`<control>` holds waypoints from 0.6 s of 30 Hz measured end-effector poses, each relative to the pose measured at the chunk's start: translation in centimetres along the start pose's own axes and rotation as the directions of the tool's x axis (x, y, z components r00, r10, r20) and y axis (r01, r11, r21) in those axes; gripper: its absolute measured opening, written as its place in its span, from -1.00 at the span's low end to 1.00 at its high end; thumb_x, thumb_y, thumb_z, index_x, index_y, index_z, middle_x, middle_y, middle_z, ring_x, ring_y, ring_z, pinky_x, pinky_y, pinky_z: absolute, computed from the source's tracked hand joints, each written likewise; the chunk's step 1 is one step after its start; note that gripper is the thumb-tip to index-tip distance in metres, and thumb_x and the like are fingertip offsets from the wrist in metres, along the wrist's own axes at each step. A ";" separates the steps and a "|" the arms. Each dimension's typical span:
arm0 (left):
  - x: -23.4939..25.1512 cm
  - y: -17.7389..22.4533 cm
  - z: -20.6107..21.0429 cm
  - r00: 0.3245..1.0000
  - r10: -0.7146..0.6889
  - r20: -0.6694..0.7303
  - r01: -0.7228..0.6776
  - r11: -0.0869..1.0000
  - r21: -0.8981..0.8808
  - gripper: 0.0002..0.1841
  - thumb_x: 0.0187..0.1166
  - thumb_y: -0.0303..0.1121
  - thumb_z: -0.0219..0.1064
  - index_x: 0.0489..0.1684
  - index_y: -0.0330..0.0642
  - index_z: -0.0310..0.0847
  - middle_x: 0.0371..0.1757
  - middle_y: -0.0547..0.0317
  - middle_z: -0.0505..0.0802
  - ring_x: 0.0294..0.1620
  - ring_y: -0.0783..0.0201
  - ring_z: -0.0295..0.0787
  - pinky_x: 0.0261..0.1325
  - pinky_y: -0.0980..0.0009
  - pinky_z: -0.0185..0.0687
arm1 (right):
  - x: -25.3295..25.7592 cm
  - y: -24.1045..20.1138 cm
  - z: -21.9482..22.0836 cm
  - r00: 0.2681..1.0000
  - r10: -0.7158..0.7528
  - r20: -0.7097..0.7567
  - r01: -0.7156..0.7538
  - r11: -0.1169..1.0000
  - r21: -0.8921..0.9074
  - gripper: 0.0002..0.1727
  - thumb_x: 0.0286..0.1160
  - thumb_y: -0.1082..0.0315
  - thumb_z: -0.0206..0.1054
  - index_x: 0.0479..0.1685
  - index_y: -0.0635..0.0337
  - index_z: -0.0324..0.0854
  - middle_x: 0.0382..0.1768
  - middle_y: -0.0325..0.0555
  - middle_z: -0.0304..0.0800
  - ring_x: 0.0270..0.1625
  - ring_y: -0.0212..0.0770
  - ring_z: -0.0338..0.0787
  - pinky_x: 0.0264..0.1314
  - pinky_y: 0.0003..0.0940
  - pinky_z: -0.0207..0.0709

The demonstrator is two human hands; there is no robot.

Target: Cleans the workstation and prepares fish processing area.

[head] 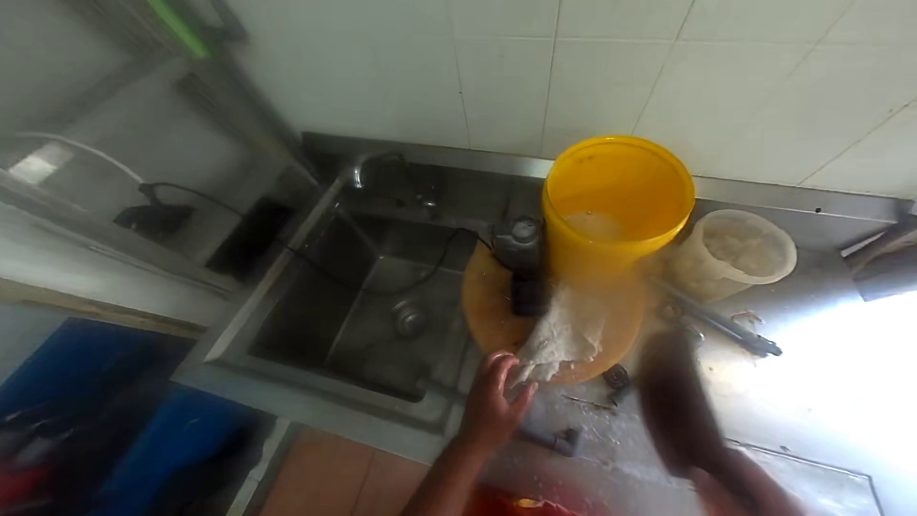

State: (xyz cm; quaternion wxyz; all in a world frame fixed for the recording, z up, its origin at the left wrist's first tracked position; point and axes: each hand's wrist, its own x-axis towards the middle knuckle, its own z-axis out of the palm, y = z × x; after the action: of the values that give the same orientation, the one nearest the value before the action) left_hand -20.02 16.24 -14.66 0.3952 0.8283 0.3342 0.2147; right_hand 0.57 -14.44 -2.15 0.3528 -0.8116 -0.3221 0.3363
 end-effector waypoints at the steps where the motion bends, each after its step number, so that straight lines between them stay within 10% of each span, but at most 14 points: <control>1: 0.5 0.1 0.1 1.000 0.005 0.008 -0.005 1.000 0.028 -0.54 0.55 0.06 0.42 0.22 -0.06 0.73 0.31 0.17 0.75 0.32 0.33 0.71 0.38 0.31 0.72 | 1.4 -2.7 1.5 1.000 0.008 0.007 -0.007 0.992 -0.127 -0.60 0.63 0.01 0.38 0.10 0.18 0.68 -0.33 -0.08 0.83 -0.36 -0.16 0.82 -0.28 -0.02 0.76; 7: 1.8 -0.8 -0.1 0.998 0.058 0.036 -0.058 0.998 0.019 -0.74 0.66 -0.17 0.29 0.02 -0.10 0.79 0.19 0.11 0.80 0.30 0.28 0.72 0.39 0.29 0.69 | 6.5 -8.6 8.3 0.987 0.092 0.134 0.011 0.785 -0.619 -0.61 0.60 -0.07 0.17 -0.04 0.04 0.67 -0.40 -0.01 0.82 -0.28 0.09 0.88 -0.27 0.18 0.70; 18: 3.4 -1.1 0.6 0.995 0.083 0.056 -0.086 0.995 0.060 -0.81 0.60 -0.27 0.30 -0.12 -0.08 0.84 0.03 0.15 0.81 0.15 0.29 0.75 0.28 0.38 0.70 | 11.3 -14.0 11.9 0.881 0.423 0.213 -0.090 0.589 -0.803 -0.65 0.73 0.09 0.02 0.21 0.07 0.54 -0.13 0.10 0.84 0.04 0.16 0.88 0.00 0.18 0.71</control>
State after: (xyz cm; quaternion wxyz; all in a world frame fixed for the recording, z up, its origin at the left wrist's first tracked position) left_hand -17.75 18.87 -15.59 0.3686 0.8590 0.2948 0.1985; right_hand -6.24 6.06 -0.97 -0.1531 -0.8391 -0.3734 0.3647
